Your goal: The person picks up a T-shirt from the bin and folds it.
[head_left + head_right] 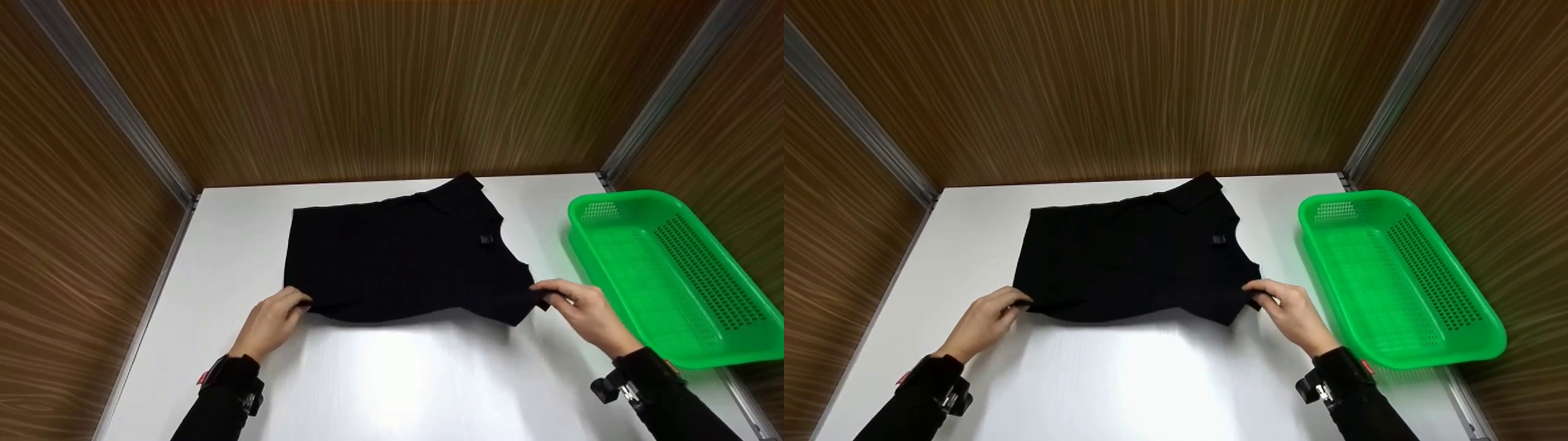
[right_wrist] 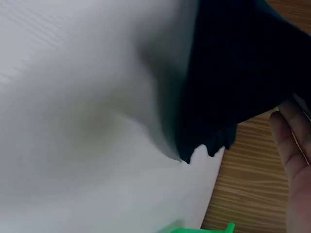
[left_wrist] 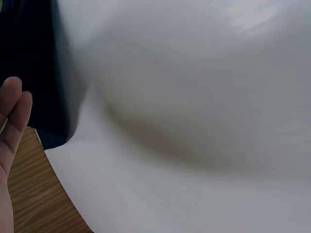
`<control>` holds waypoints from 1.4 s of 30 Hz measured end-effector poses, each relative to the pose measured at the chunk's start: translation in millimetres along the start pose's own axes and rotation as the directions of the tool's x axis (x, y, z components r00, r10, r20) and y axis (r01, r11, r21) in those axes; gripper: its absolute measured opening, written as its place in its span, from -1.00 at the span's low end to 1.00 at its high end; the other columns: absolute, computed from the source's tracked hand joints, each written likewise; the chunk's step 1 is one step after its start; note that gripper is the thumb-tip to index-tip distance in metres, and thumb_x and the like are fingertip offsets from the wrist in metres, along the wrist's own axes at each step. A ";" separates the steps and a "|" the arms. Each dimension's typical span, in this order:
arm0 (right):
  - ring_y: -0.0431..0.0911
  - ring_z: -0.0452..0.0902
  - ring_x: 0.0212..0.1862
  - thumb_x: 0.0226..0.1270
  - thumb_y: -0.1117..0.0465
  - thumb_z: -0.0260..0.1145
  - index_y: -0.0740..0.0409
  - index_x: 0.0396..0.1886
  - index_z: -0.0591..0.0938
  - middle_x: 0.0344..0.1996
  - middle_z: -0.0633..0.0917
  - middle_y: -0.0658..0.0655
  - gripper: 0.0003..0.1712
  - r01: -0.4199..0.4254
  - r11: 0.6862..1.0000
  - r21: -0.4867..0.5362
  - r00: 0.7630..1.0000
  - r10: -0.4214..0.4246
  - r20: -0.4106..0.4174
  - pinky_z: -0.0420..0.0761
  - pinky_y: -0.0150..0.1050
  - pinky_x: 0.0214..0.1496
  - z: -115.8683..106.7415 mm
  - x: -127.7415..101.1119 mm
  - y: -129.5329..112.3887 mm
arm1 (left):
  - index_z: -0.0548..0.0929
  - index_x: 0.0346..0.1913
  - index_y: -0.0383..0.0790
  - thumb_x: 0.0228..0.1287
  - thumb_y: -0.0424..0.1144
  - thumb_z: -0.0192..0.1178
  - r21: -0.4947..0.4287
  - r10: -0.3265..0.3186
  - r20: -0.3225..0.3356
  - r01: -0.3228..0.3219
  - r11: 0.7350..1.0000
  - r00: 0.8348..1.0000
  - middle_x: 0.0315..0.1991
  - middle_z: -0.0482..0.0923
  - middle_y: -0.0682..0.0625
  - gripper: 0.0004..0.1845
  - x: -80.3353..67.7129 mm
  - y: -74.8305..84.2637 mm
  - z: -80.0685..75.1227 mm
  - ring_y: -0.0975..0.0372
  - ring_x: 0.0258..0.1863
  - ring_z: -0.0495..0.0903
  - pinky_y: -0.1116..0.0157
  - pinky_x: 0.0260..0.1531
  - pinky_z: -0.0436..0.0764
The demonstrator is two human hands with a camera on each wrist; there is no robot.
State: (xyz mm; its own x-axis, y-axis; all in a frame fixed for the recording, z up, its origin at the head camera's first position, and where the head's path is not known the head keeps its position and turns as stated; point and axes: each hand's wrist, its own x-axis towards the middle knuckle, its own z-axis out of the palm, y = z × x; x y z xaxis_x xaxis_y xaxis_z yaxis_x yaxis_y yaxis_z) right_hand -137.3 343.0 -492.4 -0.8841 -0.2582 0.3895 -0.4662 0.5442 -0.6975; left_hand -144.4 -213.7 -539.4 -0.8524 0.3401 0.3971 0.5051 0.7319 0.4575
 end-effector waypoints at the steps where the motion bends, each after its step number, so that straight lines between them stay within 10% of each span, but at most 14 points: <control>1: -0.42 0.66 -0.11 0.31 0.58 0.31 0.20 -0.07 0.78 -0.16 0.81 0.07 -0.67 -0.034 0.998 0.049 0.999 0.034 0.014 0.57 -0.58 -0.10 -3.4 0.7 -3.9 | 0.76 -0.15 -0.19 0.28 -0.48 0.35 -0.030 -0.036 0.011 0.036 0.999 0.999 -0.21 0.71 0.07 -0.84 0.2 0.0 -2.2 0.19 -0.22 0.73 0.19 -0.23 0.70; 7: -0.23 0.71 -0.11 0.41 0.48 0.29 0.40 -0.06 0.72 -0.17 0.80 0.06 -0.82 -0.203 0.930 0.308 0.979 0.183 0.092 0.66 -0.40 -0.08 -17.5 9.4 -28.7 | 0.75 -0.11 -0.23 0.30 -0.46 0.34 -0.183 -0.244 0.073 0.254 0.950 0.967 -0.27 0.77 -0.01 -0.84 -1.3 -0.8 -15.6 0.30 -0.54 0.64 0.31 -0.46 0.60; 13: -0.17 0.71 -0.15 0.37 0.52 0.30 0.47 -0.10 0.70 -0.20 0.79 0.08 -0.84 -0.190 0.901 0.391 0.982 0.176 0.071 0.67 -0.37 -0.12 -20.0 21.3 -41.1 | 0.74 -0.08 -0.22 0.37 -0.44 0.28 -0.301 -0.332 0.110 0.350 0.887 0.937 -0.28 0.73 -0.04 -0.86 -4.7 -2.1 -24.0 0.30 -0.65 0.56 0.38 -0.58 0.50; 23: -0.36 0.60 -0.23 0.41 0.34 0.37 0.24 -0.09 0.78 -0.25 0.78 -0.01 -0.85 -0.152 0.988 0.031 0.982 0.154 -0.106 0.53 -0.55 -0.19 -12.4 56.9 -27.5 | 0.72 -0.07 -0.19 0.46 -0.30 0.23 -0.270 -0.519 0.056 0.513 0.815 0.853 -0.38 0.72 -0.11 -0.89 2.6 -6.7 -20.8 0.12 -0.66 0.63 0.38 -0.62 0.42; 32: -0.12 0.47 -0.39 0.21 0.40 0.50 0.30 -0.24 0.81 -0.46 0.59 0.19 -0.88 -0.051 0.952 -0.302 0.967 -0.029 -0.253 0.38 -0.30 -0.32 7.1 91.9 -14.5 | 0.70 -0.08 -0.30 0.45 -0.28 0.23 -0.158 -0.592 -0.007 0.583 0.797 0.806 -0.10 0.60 -0.21 -0.85 19.1 -11.4 -5.5 0.07 -0.34 0.62 0.20 -0.31 0.56; 37: 0.06 0.66 -0.54 0.31 0.30 0.44 0.27 -0.19 0.80 -0.44 0.79 0.22 -0.86 -0.148 0.925 -0.349 0.977 0.081 -0.200 0.56 -0.02 -0.36 16.3 104.0 -14.2 | 0.71 0.03 -0.29 0.46 -0.24 0.23 -0.109 -0.640 -0.005 0.635 0.765 0.769 -0.22 0.47 -0.16 -0.77 27.3 -10.7 0.6 0.04 -0.34 0.47 0.14 -0.33 0.43; 42: -0.09 0.62 -0.72 0.44 0.24 0.33 0.29 -0.09 0.77 -0.66 0.73 0.19 -0.78 -0.308 0.918 -0.248 0.949 0.278 -0.149 0.51 -0.37 -0.48 23.6 111.3 -7.8 | 0.70 0.05 -0.32 0.47 -0.26 0.21 -0.153 -0.673 -0.003 0.665 0.731 0.739 -0.52 0.59 -0.07 -0.76 33.5 -11.0 6.7 0.20 -0.63 0.46 0.29 -0.57 0.42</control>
State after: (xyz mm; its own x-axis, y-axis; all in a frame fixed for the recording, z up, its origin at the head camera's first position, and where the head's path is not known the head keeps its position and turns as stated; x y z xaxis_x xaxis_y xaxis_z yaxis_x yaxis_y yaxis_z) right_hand -232.8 291.2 -457.8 -0.9639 0.0250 0.2652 -0.1480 0.7775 -0.6112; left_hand -179.3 -206.4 -536.4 -0.9698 -0.2434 -0.0119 -0.1771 0.6704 0.7205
